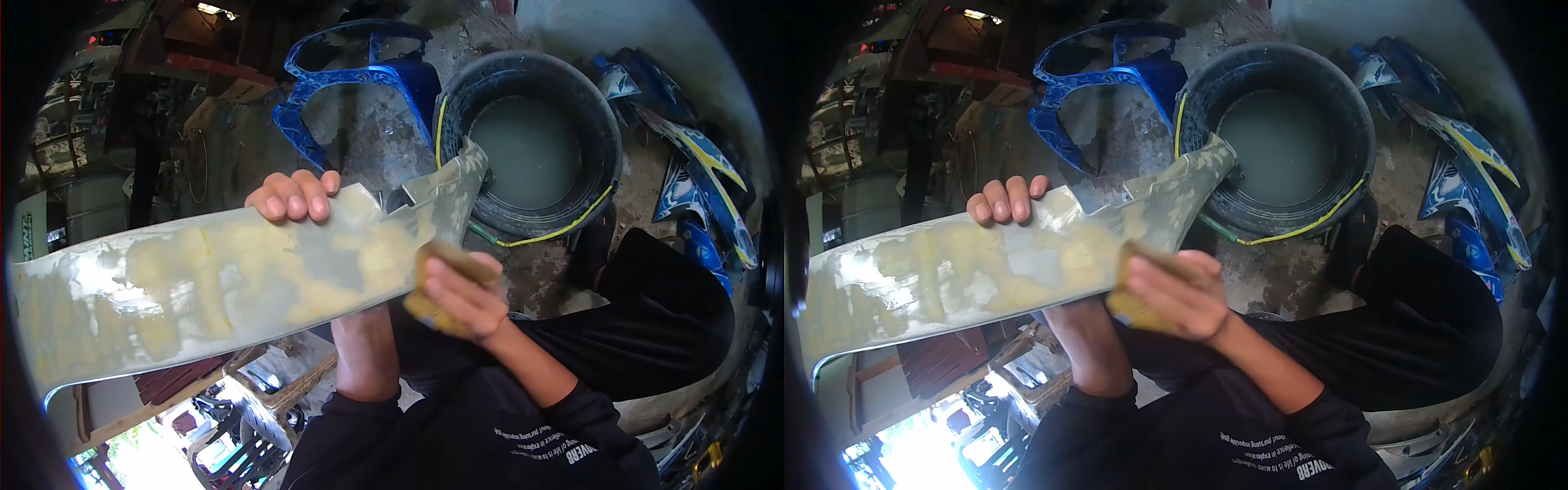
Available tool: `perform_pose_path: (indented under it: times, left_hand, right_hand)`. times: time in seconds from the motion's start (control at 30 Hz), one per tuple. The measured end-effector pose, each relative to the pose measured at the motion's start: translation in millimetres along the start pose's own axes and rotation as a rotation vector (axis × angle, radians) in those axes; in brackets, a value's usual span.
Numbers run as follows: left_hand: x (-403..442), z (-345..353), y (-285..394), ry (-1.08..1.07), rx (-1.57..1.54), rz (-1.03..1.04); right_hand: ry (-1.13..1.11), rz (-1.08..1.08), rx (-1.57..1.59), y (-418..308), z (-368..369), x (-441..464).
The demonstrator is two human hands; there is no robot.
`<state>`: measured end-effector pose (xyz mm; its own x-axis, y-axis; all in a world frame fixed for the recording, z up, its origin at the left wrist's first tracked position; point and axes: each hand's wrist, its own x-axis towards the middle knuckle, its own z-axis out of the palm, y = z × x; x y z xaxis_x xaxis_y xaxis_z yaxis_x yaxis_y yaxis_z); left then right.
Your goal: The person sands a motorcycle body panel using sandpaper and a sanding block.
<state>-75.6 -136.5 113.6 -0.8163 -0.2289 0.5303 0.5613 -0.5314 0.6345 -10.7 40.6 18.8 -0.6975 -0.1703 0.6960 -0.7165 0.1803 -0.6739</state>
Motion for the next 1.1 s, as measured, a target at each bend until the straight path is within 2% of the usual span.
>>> perform_pose_path:
  times: [0.1,0.2,0.23,0.3,0.37,0.53,0.6,0.7,0.73,0.9,0.97,1.0,1.03,1.1]
  left_hand:
    - [-2.5,1.9,-1.2,0.044,-0.005,0.005]
    - [-3.7,7.7,-2.6,0.047,0.018,0.015]
    - [-3.4,7.5,-2.5,0.048,0.019,0.01]
    - [-0.8,6.1,-1.7,0.05,0.011,-0.004]
    - [-0.9,5.4,-1.9,0.075,-0.009,-0.001]
    - [-4.6,8.4,-0.6,0.131,-0.025,0.004]
    - [-3.3,6.2,1.0,0.046,0.011,-0.041]
    - [-2.1,8.7,-0.6,0.097,-0.044,-0.014]
    - [-1.9,5.1,0.4,0.097,-0.046,-0.016]
    - [-2.5,-0.7,2.5,0.049,-0.044,-0.033]
    - [-1.9,0.8,3.1,0.067,-0.051,-0.044]
    - [-1.4,1.4,3.5,0.083,-0.057,-0.053]
    - [-1.4,-0.4,4.7,0.083,-0.057,-0.054]
    - [-2.1,-6.4,6.3,0.052,-0.07,-0.053]
  right_hand:
    - [0.014,0.097,0.041,7.4,-2.6,-15.1]
    - [-0.031,-0.045,0.074,-15.9,-6.5,12.6]
    - [-0.019,0.012,0.107,-25.9,-5.3,16.5]
    - [-0.032,-0.016,0.045,-18.3,-5.9,13.8]
    - [0.058,-0.023,0.004,7.0,2.6,-6.6]
    - [0.041,0.113,-0.084,43.3,8.0,-48.0]
    - [0.142,0.267,0.015,42.8,14.1,-48.1]
    - [0.207,0.354,0.13,20.1,12.7,-36.5]
    - [0.208,0.289,0.126,16.5,10.7,-33.4]
    - [0.193,0.253,0.202,3.7,4.2,-25.0]
    - [0.128,0.126,0.181,7.8,2.4,-19.4]
    - [0.08,0.214,0.114,8.6,4.7,-24.1]
    - [0.08,0.215,0.113,13.8,5.9,-26.5]
    - [0.115,0.471,0.106,26.3,8.4,-22.1]
